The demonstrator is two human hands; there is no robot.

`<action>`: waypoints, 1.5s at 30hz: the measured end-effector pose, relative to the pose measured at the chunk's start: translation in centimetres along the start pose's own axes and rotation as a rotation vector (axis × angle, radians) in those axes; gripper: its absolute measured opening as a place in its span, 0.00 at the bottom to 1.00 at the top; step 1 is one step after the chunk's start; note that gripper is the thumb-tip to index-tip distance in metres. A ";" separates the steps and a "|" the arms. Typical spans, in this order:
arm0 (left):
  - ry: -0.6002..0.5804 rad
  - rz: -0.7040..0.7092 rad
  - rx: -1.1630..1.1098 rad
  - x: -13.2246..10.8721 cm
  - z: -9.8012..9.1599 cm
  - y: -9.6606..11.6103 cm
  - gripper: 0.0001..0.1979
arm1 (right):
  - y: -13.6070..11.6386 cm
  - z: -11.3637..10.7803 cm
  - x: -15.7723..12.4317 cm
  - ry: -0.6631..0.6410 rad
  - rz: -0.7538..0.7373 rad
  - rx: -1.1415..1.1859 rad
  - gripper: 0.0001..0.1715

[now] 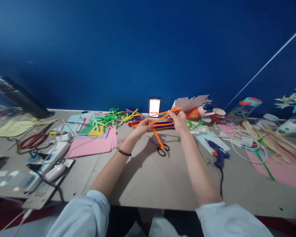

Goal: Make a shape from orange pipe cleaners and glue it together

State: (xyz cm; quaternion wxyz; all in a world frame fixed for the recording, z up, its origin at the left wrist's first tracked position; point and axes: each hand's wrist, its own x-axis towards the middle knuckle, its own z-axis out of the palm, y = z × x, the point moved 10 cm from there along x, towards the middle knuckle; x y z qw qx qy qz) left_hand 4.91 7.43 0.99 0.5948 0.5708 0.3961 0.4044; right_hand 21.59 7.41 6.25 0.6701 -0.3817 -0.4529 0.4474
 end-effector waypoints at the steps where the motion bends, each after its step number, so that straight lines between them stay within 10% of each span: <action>1: 0.018 0.003 -0.037 0.1 -0.2 -0.1 0.12 | -0.1 0.2 -0.1 -0.009 -0.009 -0.018 0.20; 26: 0.271 0.049 -0.096 0.2 -3.3 -0.2 0.20 | -2.9 2.2 -1.2 -0.124 -0.213 -0.134 0.16; 45: 0.213 -0.073 -0.364 0.6 -2.6 -1.7 0.08 | -1.1 4.6 -2.3 -0.374 -0.125 -0.485 0.10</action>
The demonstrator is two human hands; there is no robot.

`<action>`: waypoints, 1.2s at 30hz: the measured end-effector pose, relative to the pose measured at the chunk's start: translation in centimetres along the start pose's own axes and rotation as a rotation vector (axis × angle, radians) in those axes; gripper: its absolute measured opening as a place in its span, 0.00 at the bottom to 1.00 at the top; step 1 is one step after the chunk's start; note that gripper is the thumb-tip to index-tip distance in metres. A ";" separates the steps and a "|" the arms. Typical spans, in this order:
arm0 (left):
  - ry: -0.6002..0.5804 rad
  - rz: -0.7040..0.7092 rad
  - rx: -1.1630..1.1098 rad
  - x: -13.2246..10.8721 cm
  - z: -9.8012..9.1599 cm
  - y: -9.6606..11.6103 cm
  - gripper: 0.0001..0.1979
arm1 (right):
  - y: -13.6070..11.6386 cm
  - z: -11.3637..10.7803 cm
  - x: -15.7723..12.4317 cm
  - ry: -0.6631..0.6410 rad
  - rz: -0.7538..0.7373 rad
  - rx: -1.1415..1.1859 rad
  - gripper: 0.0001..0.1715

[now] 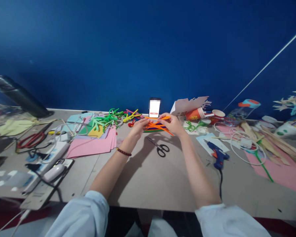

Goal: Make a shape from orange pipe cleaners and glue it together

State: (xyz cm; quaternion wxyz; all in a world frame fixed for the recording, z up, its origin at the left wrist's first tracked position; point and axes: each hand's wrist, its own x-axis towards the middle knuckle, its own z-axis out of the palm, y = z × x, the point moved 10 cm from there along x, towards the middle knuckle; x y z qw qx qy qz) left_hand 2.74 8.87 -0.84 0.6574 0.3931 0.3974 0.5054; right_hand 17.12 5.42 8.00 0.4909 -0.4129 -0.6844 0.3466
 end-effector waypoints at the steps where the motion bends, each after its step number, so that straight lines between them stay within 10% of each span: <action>1: -0.013 -0.014 -0.037 0.0 0.1 -0.2 0.07 | 0.3 0.2 0.0 -0.045 0.014 -0.032 0.09; 14: 0.042 -0.075 -0.134 -0.1 0.4 -2.5 0.03 | 2.8 2.1 -0.6 -0.278 0.158 -0.019 0.18; 36: 0.163 -0.125 -0.268 -0.2 -0.2 -2.7 0.09 | 5.8 1.2 -0.4 -0.107 0.324 0.138 0.22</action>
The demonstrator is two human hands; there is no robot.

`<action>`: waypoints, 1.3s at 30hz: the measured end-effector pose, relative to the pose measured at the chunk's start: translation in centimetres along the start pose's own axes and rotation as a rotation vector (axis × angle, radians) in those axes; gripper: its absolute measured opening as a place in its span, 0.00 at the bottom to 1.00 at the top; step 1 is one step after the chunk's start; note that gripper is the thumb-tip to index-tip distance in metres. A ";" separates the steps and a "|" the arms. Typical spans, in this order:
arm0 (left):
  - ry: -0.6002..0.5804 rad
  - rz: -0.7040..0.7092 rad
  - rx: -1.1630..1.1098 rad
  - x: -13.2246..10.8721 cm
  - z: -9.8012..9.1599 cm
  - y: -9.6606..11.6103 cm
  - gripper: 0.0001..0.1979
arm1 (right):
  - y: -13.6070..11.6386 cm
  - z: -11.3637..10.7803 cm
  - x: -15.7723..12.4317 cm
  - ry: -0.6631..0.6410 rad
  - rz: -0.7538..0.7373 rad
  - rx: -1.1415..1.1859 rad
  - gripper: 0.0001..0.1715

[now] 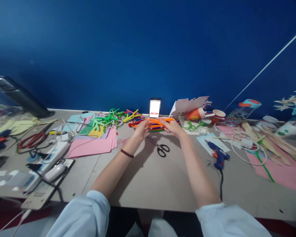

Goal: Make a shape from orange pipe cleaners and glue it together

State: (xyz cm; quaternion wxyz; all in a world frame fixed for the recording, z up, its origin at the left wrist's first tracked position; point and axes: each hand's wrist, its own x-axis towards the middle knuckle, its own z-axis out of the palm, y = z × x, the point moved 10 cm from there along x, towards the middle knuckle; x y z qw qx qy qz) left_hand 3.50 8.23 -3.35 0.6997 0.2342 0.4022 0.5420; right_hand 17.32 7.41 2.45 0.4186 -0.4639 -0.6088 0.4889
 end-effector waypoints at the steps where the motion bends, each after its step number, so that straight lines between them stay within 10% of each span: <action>1: 0.001 -0.028 0.013 0.0 0.0 -0.4 0.11 | 0.0 0.1 0.0 0.002 0.000 0.028 0.22; 8: -0.137 0.212 0.141 -0.9 2.0 1.0 0.22 | 0.1 2.8 -0.5 -0.138 0.055 0.066 0.24; 22: 0.229 0.431 0.204 -0.1 -3.5 7.2 0.19 | -0.5 0.1 -0.3 -0.062 0.017 0.105 0.19; 39: 0.283 0.496 0.238 -1.3 -4.2 10.0 0.21 | 0.7 2.0 0.5 -0.100 -0.095 -0.178 0.14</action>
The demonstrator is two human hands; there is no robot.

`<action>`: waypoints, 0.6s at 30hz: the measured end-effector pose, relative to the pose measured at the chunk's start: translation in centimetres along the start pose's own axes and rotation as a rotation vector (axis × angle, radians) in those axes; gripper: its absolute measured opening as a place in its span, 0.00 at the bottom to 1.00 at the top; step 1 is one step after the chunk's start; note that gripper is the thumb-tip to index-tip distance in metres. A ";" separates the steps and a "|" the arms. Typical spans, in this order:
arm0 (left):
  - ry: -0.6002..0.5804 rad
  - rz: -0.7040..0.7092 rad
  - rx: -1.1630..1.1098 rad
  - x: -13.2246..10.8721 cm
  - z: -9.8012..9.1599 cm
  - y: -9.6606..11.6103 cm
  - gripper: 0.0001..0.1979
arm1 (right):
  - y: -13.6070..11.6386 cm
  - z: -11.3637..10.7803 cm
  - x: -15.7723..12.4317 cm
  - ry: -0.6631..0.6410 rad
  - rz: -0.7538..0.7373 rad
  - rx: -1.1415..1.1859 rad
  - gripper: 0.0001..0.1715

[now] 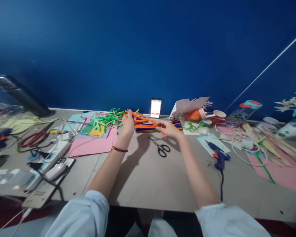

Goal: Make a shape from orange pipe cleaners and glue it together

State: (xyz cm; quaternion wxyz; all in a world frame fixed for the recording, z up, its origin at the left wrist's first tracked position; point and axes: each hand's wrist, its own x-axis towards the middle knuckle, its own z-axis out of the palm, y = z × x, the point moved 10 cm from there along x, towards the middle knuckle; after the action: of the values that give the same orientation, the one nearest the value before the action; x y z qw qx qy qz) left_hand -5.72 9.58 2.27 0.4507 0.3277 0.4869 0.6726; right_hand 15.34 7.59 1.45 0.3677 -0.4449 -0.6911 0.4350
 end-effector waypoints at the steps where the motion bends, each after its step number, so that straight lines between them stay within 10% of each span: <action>1: -0.010 -0.014 -0.002 -0.1 0.2 -0.2 0.20 | -0.2 0.5 0.0 -0.017 -0.006 0.036 0.16; 7: -0.062 -0.030 0.020 -1.1 1.3 -0.6 0.18 | -1.9 2.9 -0.2 -0.066 0.028 0.271 0.21; 18: -0.077 0.073 0.054 -0.7 1.4 -0.1 0.24 | -1.1 0.9 -0.2 0.068 0.094 0.394 0.24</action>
State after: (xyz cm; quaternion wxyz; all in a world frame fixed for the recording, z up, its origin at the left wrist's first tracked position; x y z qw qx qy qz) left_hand -4.24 9.45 2.65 0.4351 0.3831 0.4749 0.6621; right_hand 14.33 6.94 2.11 0.4499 -0.4106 -0.5583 0.5633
